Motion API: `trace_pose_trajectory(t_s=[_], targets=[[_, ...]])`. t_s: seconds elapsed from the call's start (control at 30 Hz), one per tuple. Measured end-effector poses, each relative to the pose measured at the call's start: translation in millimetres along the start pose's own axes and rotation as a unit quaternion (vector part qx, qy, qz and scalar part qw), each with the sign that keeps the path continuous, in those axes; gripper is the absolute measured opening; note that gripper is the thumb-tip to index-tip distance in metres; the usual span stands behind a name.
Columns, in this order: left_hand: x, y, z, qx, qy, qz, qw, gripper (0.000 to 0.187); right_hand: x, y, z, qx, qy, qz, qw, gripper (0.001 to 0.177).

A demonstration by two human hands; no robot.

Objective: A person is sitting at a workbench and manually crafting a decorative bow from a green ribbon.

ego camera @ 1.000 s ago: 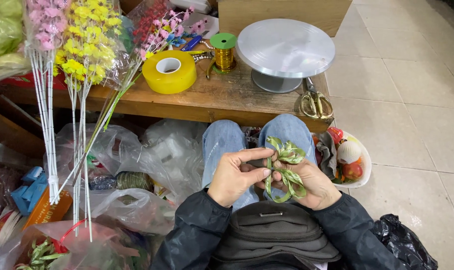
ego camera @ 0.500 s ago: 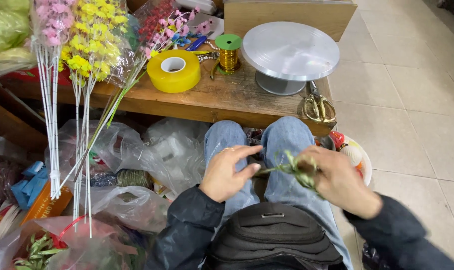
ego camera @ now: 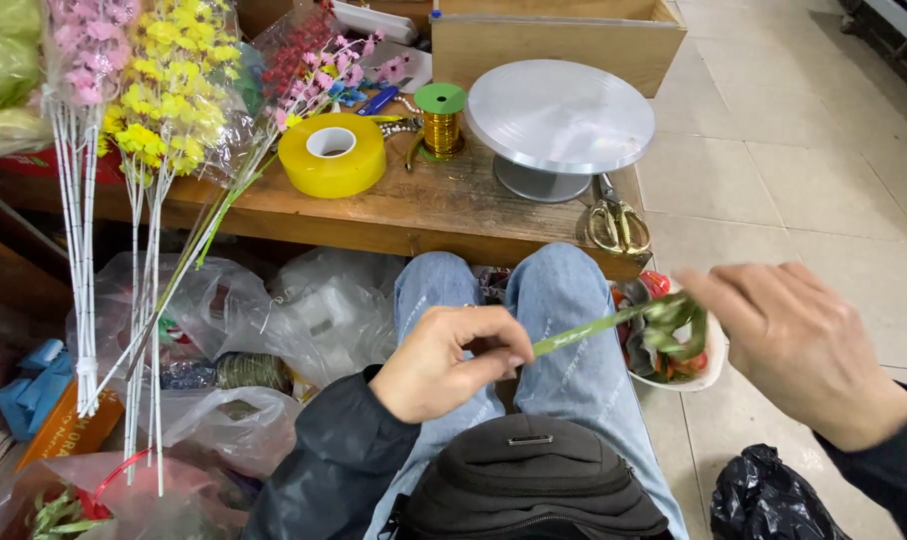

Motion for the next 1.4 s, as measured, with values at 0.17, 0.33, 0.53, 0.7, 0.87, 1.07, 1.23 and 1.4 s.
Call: trace_pose_trajectory(t_s=[0.17, 0.33, 0.53, 0.7, 0.87, 1.07, 1.23, 1.4], targets=[[-2, 30, -2, -0.048, 0.03, 0.061, 0.997, 0.022, 16, 13, 7, 0.207, 0.138, 0.151, 0.957, 0.015], [-3, -9, -21, -0.156, 0.139, 0.015, 0.978, 0.025, 16, -39, 119, 0.785, 0.116, 0.4, 0.458, 0.024], [-13, -48, -13, -0.213, 0.156, -0.017, 0.964, 0.035, 38, -100, 121, 0.873, 0.063, 0.382, 0.297, 0.012], [-13, -69, 0, -0.287, 0.171, -0.033, 0.942, 0.045, 46, -114, 120, 0.886, 0.032, 0.383, 0.258, 0.008], [-10, -92, 15, -0.331, 0.166, -0.05, 0.927, 0.049, 45, -121, 131, 0.891, 0.019, 0.386, 0.239, 0.011], [-8, -88, 19, -0.352, 0.168, -0.06, 0.919, 0.051, 39, -123, 140, 0.884, 0.028, 0.417, 0.21, 0.011], [-9, -81, 18, -0.336, 0.167, -0.067, 0.925, 0.054, 41, -123, 134, 0.88, 0.043, 0.426, 0.203, 0.009], [-9, -81, 18, -0.339, 0.162, -0.068, 0.924, 0.053, 46, -122, 133, 0.881, 0.022, 0.421, 0.217, 0.008]])
Point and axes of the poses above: each hand's wrist, its own x-axis towards the middle knuckle, its own z-axis out of the palm, y = z × x, the point moved 9 cm from there along x, towards the middle knuckle, and after that the axes turned 3 degrees about -z, right-handed, at the moved point
